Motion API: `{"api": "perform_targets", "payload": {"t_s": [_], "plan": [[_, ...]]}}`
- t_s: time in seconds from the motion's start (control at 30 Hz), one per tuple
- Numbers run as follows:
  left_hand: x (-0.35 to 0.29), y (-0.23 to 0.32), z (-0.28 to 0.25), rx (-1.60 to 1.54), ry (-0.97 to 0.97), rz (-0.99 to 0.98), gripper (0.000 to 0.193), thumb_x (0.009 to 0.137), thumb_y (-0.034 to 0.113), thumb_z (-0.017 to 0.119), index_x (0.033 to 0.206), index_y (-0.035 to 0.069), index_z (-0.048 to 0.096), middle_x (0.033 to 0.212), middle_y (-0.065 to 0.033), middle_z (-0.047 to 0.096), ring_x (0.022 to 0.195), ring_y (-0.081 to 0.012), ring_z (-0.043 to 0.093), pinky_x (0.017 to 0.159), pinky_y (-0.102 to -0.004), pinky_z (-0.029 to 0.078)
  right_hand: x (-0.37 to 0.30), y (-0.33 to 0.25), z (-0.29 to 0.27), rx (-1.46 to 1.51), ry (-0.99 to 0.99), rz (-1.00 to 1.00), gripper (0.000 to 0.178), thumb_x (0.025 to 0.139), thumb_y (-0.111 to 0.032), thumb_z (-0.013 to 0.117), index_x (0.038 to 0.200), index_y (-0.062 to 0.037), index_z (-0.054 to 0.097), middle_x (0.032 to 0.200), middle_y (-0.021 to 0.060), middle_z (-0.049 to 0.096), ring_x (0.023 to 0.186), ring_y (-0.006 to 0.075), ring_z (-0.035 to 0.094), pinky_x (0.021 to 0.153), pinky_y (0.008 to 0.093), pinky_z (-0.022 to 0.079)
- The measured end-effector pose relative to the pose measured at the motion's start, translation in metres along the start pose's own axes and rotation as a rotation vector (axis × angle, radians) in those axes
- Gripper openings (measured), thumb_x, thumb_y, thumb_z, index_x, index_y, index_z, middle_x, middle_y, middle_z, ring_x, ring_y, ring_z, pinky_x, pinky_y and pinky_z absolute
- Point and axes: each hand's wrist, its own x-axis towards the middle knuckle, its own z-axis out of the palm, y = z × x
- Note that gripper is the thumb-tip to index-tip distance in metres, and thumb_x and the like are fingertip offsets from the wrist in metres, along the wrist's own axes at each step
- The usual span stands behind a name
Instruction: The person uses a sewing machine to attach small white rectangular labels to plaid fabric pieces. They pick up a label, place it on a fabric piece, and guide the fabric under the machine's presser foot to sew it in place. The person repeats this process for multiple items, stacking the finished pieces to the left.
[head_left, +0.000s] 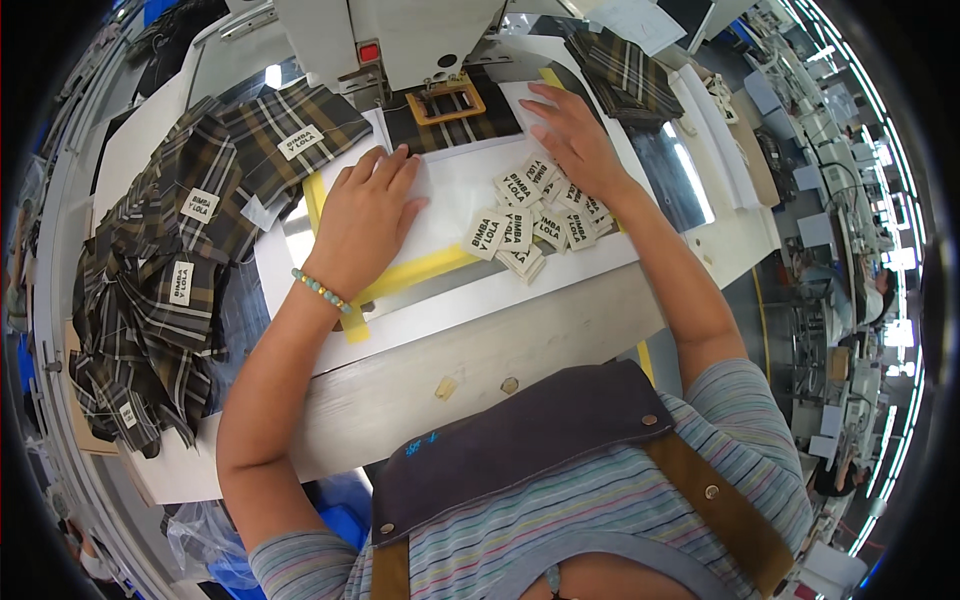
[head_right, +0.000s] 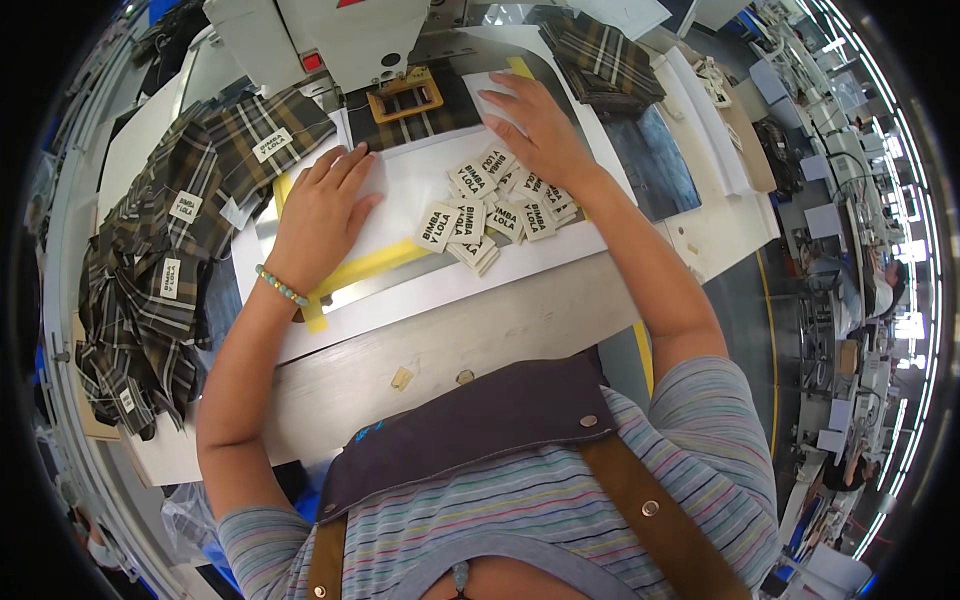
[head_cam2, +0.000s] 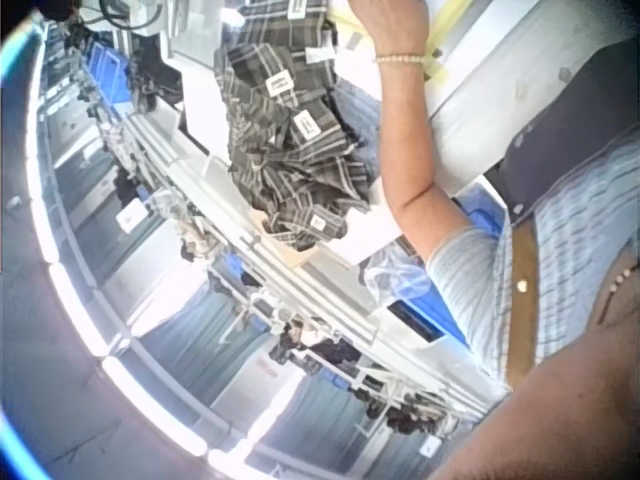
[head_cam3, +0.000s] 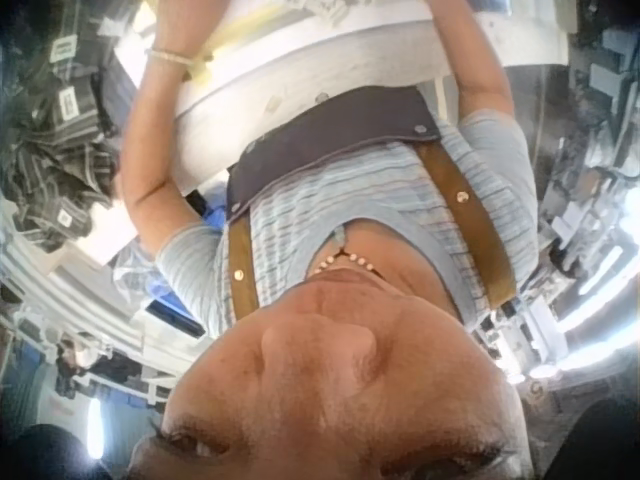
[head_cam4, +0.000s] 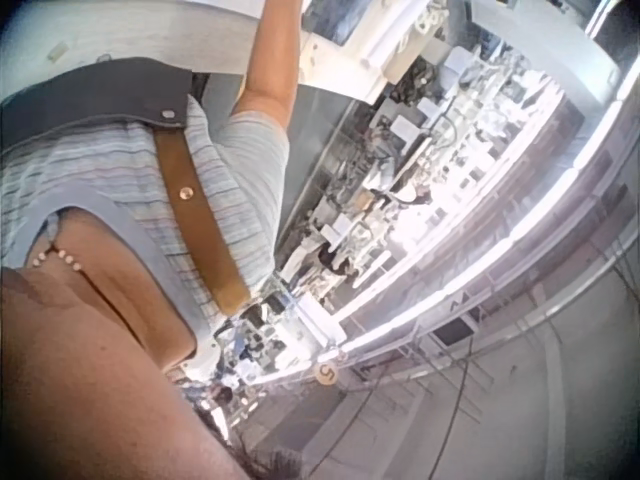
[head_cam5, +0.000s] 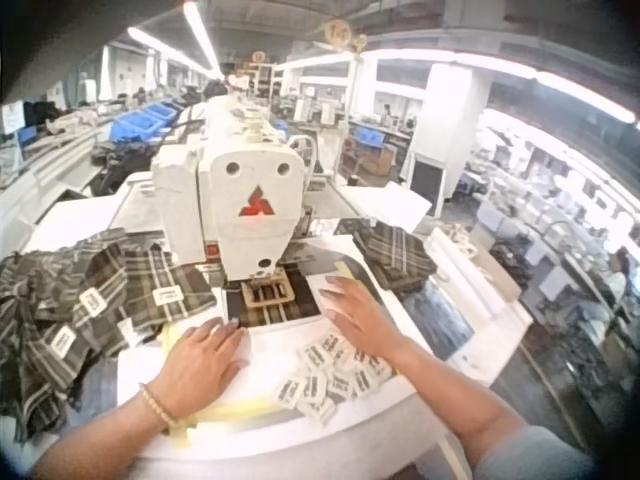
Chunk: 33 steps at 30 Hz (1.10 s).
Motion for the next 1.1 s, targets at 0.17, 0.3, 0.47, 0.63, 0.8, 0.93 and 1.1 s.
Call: {"api": "perform_targets", "payload": {"t_s": [0.17, 0.3, 0.47, 0.63, 0.8, 0.93, 1.1], "plan": [[0.002, 0.007, 0.0, -0.004, 0.033, 0.021, 0.049, 0.099, 0.026, 0.072, 0.139, 0.001, 0.063, 0.147, -0.0162, 0.065, 0.138, -0.0365, 0.057, 0.11, -0.0459, 0.048, -0.001, -0.01, -0.003, 0.04, -0.047, 0.019, 0.038, 0.109, -0.029, 0.059, 0.141, -0.0119, 0.071, 0.161, 0.0087, 0.054, 0.151, 0.0324, 0.044, 0.126, 0.0451, 0.036], [0.006, 0.008, -0.004, 0.012, 0.039, 0.018, 0.05, 0.098, 0.026, 0.073, 0.141, 0.002, 0.063, 0.147, -0.0149, 0.065, 0.138, -0.0365, 0.057, 0.11, -0.0462, 0.048, -0.008, 0.007, -0.004, 0.112, -0.041, 0.045, 0.039, 0.109, -0.033, 0.058, 0.14, -0.0153, 0.073, 0.162, 0.0066, 0.053, 0.156, 0.031, 0.038, 0.128, 0.0456, 0.032], [0.005, 0.004, -0.002, 0.065, 0.025, 0.043, 0.05, 0.098, 0.025, 0.073, 0.142, 0.003, 0.063, 0.144, -0.0135, 0.068, 0.137, -0.0373, 0.058, 0.11, -0.0472, 0.049, -0.006, 0.002, -0.001, 0.03, -0.122, -0.005, 0.042, 0.111, -0.038, 0.054, 0.142, -0.0162, 0.072, 0.165, 0.0076, 0.05, 0.159, 0.0329, 0.032, 0.13, 0.0462, 0.029], [0.007, 0.007, -0.003, 0.091, 0.006, 0.027, 0.048, 0.097, 0.024, 0.074, 0.139, 0.003, 0.065, 0.141, -0.0132, 0.07, 0.135, -0.0359, 0.06, 0.108, -0.0465, 0.05, -0.002, 0.002, -0.002, -0.039, -0.157, -0.078, 0.04, 0.111, -0.033, 0.055, 0.144, -0.0151, 0.07, 0.164, 0.011, 0.05, 0.156, 0.0369, 0.036, 0.129, 0.0475, 0.029], [0.012, 0.009, -0.009, 0.066, 0.047, 0.032, 0.046, 0.096, 0.023, 0.076, 0.135, 0.002, 0.067, 0.139, -0.0133, 0.07, 0.133, -0.0343, 0.061, 0.107, -0.0456, 0.051, 0.008, 0.027, -0.02, 0.086, -0.225, -0.125, 0.043, 0.114, -0.032, 0.05, 0.15, -0.0128, 0.064, 0.168, 0.0117, 0.045, 0.16, 0.0362, 0.029, 0.132, 0.0477, 0.023], [0.014, 0.006, -0.012, 0.055, 0.019, 0.005, 0.046, 0.094, 0.022, 0.077, 0.135, 0.003, 0.067, 0.139, -0.0116, 0.071, 0.132, -0.0335, 0.062, 0.106, -0.0457, 0.052, 0.0, 0.023, -0.012, 0.057, -0.19, -0.157, 0.047, 0.112, -0.037, 0.052, 0.152, -0.0144, 0.063, 0.169, 0.0108, 0.042, 0.161, 0.0355, 0.028, 0.132, 0.0484, 0.023], [0.014, 0.004, -0.014, 0.04, -0.002, 0.01, 0.042, 0.093, 0.018, 0.078, 0.132, 0.003, 0.069, 0.132, -0.0104, 0.074, 0.128, -0.033, 0.064, 0.103, -0.045, 0.053, -0.005, 0.021, -0.009, -0.085, -0.245, -0.192, 0.051, 0.111, -0.043, 0.054, 0.153, -0.0154, 0.062, 0.171, 0.0094, 0.04, 0.162, 0.0342, 0.025, 0.132, 0.049, 0.023]]}}
